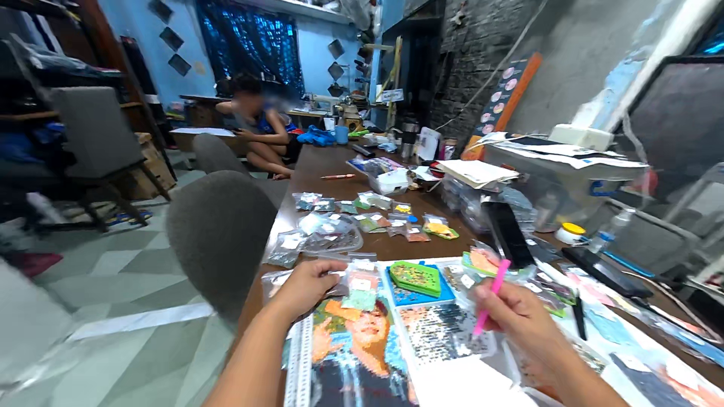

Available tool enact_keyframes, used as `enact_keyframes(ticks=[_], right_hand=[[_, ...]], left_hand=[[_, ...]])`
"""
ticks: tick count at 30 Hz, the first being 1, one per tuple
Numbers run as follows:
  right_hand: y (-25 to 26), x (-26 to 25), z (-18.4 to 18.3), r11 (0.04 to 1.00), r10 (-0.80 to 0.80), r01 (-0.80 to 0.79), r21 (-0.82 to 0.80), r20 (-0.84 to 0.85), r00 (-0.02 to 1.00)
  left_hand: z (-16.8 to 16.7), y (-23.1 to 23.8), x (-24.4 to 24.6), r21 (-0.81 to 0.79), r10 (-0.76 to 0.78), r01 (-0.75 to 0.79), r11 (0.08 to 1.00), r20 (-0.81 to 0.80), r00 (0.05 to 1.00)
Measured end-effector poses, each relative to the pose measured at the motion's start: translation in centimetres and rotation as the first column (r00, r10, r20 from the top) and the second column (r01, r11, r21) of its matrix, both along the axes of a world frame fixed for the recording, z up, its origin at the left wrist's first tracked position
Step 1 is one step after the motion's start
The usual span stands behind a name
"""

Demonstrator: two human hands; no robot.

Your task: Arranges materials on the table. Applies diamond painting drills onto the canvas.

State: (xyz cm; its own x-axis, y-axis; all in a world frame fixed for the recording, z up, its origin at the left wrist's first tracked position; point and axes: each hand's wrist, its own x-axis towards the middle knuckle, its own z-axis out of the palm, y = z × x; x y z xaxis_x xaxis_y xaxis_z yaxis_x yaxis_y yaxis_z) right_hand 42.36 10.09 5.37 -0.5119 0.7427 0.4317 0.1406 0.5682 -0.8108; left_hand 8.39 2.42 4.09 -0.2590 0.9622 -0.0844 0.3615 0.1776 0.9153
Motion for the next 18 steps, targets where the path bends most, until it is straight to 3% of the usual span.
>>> enact_keyframes(ticks=[6,12,15,18], right_hand=[[-3.0,-4.5,1.8,0.972,0.235,-0.236,-0.002,-0.049,0.971],[-6.6,-10.7,1.7,0.819,0.563,-0.564,0.111,0.044,0.826],[-7.3,-12.4,0.9,0.789,0.591,-0.598,0.142,0.09,0.801],[-7.5,-12.8,-0.6,0.819,0.558,-0.56,0.121,0.055,0.828]], left_hand=[[0.2,0.0,0.2,0.027,-0.061,0.061,0.998,-0.029,0.998],[0.6,-0.3,0.4,0.027,-0.086,0.087,0.996,-0.043,0.995],[0.6,-0.3,0.5,0.015,-0.082,0.082,0.997,-0.032,0.996],[0.6,-0.2,0.5,0.017,-0.084,0.084,0.996,-0.024,0.996]])
